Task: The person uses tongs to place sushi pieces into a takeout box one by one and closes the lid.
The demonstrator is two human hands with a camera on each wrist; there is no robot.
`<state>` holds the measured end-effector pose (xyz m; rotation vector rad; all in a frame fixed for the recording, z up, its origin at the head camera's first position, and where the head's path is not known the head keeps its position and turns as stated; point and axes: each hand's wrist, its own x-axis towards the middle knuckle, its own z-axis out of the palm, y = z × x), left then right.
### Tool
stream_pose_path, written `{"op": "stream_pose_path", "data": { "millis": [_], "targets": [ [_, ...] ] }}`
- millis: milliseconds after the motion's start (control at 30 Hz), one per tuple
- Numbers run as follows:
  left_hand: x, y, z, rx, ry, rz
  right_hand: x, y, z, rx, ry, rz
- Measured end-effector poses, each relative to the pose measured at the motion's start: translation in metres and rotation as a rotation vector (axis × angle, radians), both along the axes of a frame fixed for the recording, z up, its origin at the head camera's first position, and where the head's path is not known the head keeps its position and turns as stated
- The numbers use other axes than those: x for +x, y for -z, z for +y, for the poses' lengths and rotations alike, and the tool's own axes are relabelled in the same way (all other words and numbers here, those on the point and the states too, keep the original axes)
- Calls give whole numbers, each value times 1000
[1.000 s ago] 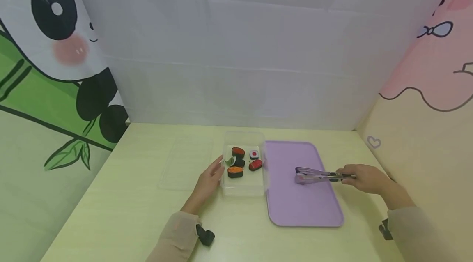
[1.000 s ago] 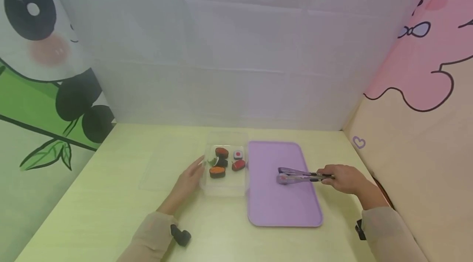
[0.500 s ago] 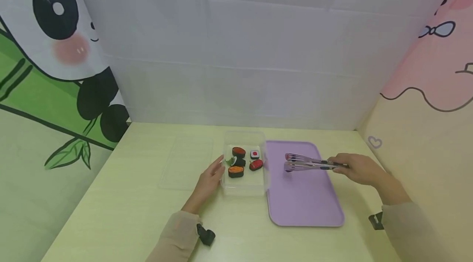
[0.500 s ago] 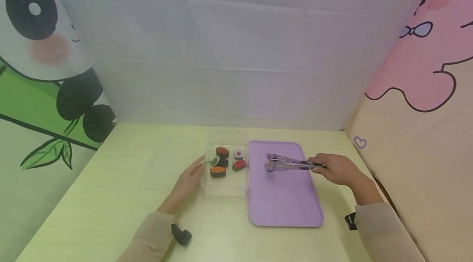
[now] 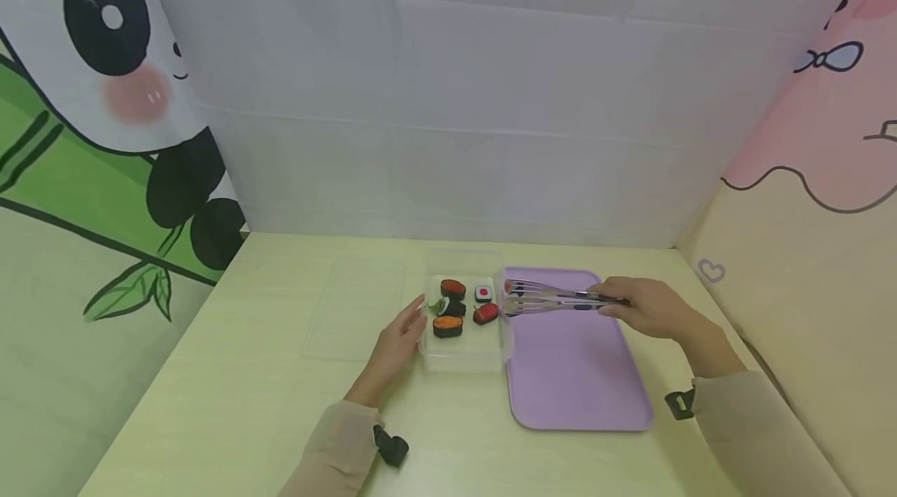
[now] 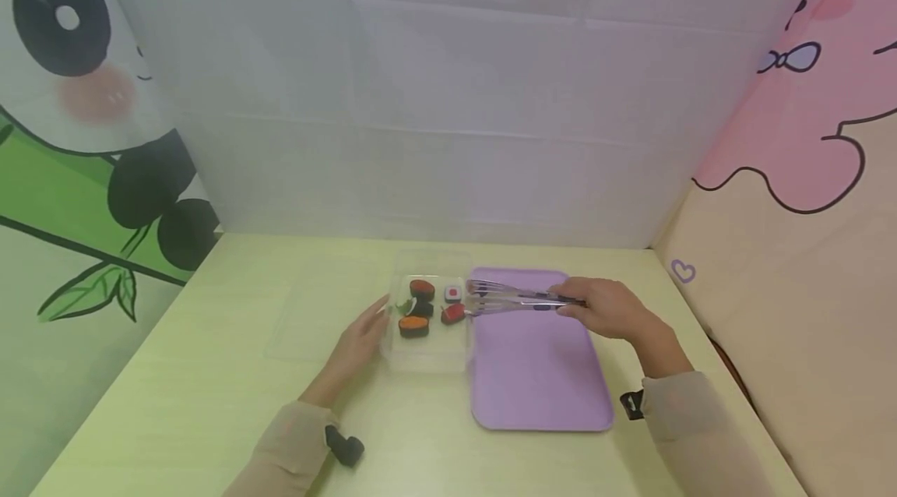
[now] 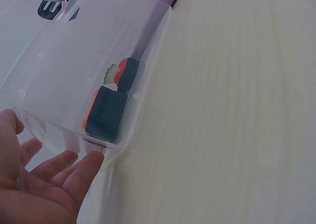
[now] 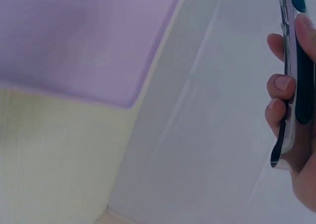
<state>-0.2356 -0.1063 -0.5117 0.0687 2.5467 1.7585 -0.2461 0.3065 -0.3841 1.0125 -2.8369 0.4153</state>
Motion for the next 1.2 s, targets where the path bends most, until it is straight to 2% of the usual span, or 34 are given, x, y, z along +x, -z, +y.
{"op": "stream_pose_path", "data": {
  "millis": [267, 400, 667, 900, 1067, 1200],
  "targets": [
    [0, 3, 1, -2, -5, -17, -5, 15, -28, 19, -55, -76],
    [1, 2, 1, 1, -1, -13, -7, 20, -32, 31, -47, -88],
    [1, 1, 0, 8, 12, -8, -10, 23, -32, 47, -47, -91],
    [0, 0, -2, 10, 13, -15, -11, 19, -31, 51, -48, -89],
    [-1, 1, -2, 6, 13, -14, -10, 18, -26, 32, -19, -85],
    [-1, 2, -2, 6, 8, -22, -8, 18, -21, 20, 41, -89]
  ]
}}
